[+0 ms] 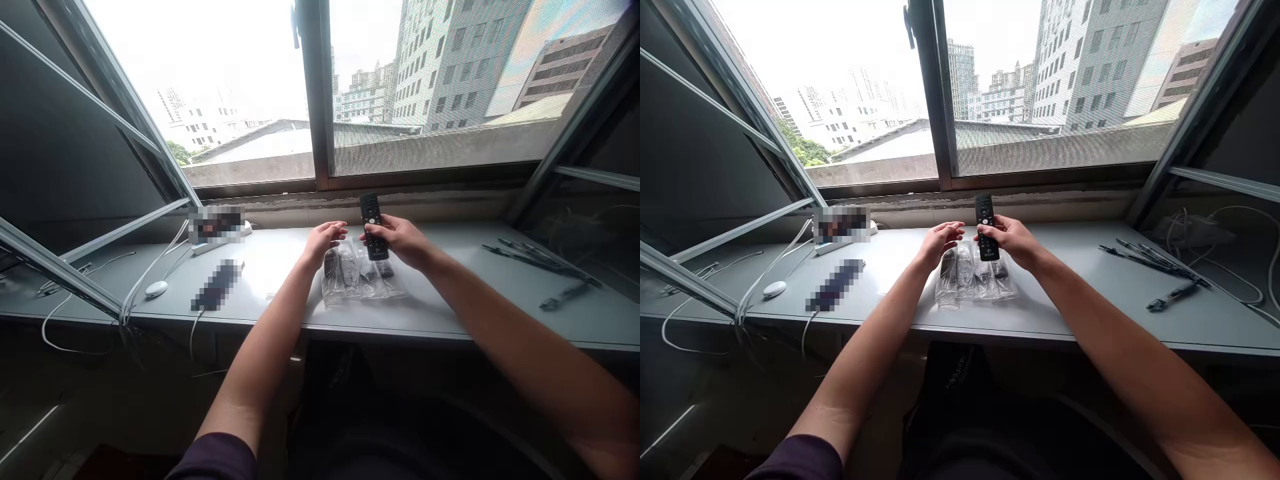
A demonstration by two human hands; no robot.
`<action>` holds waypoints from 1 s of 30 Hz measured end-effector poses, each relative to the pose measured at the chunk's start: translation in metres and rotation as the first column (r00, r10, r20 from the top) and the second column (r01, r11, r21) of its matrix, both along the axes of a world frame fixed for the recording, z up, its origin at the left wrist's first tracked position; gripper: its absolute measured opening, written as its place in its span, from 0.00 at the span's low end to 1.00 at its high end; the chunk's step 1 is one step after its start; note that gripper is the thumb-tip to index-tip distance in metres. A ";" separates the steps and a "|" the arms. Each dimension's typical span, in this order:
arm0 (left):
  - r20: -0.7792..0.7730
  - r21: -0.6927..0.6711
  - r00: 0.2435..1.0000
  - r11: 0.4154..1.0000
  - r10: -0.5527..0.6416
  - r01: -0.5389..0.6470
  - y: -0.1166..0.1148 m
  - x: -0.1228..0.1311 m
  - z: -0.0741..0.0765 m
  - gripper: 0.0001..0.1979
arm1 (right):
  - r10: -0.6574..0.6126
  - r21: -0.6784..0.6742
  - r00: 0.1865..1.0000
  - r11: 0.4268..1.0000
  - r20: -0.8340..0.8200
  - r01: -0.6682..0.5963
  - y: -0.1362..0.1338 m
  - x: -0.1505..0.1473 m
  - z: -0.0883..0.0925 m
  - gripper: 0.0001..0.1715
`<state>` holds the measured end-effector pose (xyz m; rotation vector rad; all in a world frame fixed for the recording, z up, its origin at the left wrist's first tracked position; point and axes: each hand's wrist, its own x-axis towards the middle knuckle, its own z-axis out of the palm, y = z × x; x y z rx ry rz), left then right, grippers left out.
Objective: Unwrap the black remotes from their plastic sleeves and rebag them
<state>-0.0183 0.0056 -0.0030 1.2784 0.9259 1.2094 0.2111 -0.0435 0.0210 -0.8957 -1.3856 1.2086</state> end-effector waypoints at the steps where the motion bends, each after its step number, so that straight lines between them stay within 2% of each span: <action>1: -0.002 -0.001 1.000 1.000 0.003 -0.003 0.000 0.000 0.000 0.18 | -0.062 -0.030 0.997 0.998 0.043 0.064 0.003 0.005 0.001 0.24; 3: -0.007 -0.001 1.000 1.000 0.005 -0.005 0.001 0.000 0.000 0.18 | -0.214 -0.015 0.961 0.975 0.176 0.220 0.010 0.016 0.003 0.24; 5: -0.017 -0.002 1.000 1.000 0.010 -0.010 0.002 0.000 0.000 0.17 | -0.333 0.025 0.848 0.935 0.414 0.355 0.017 0.028 0.004 0.30; 6: -0.021 -0.005 1.000 1.000 0.013 -0.013 0.002 0.000 0.000 0.16 | -0.346 0.029 0.772 0.919 0.534 0.393 0.019 0.034 0.004 0.31; 8: -0.029 -0.011 0.999 1.000 0.022 -0.022 0.003 0.000 -0.001 0.16 | -0.285 -0.030 0.657 0.905 0.698 0.424 0.024 0.043 0.002 0.27; 9: -0.032 -0.013 0.999 1.000 0.024 -0.024 0.003 0.000 -0.001 0.16 | -0.246 -0.067 0.632 0.901 0.735 0.428 0.026 0.046 0.000 0.26; 14: -0.040 -0.006 0.999 1.000 0.022 -0.022 0.006 0.000 -0.004 0.16 | -0.148 -0.177 0.686 0.908 0.712 0.380 0.032 0.054 -0.012 0.22; 16: -0.048 -0.003 0.998 1.000 0.030 -0.030 0.007 0.001 -0.006 0.16 | -0.102 -0.191 0.666 0.916 0.739 0.352 0.034 0.057 -0.015 0.21; 20: -0.112 0.017 0.991 0.997 0.071 -0.070 0.010 0.001 -0.008 0.11 | 0.088 -0.252 0.500 0.929 0.862 0.271 0.035 0.060 -0.014 0.22; 23: -0.196 0.054 0.975 0.994 0.103 -0.095 0.011 0.000 -0.010 0.10 | 0.061 -0.174 0.356 0.940 0.933 0.295 0.032 0.058 -0.010 0.24; 27: -0.348 0.157 0.923 0.981 0.162 -0.113 0.011 0.000 -0.013 0.11 | -0.133 0.057 0.161 0.913 0.978 0.405 0.027 0.053 -0.004 0.28; 28: -0.405 0.217 0.892 0.969 0.201 -0.120 0.010 0.001 -0.014 0.10 | -0.186 0.114 0.144 0.907 0.972 0.406 0.025 0.051 -0.004 0.27; 30: -0.528 0.371 0.794 0.923 0.302 -0.105 0.007 0.003 -0.016 0.09 | -0.275 0.209 0.167 0.920 0.947 0.330 0.024 0.048 -0.004 0.25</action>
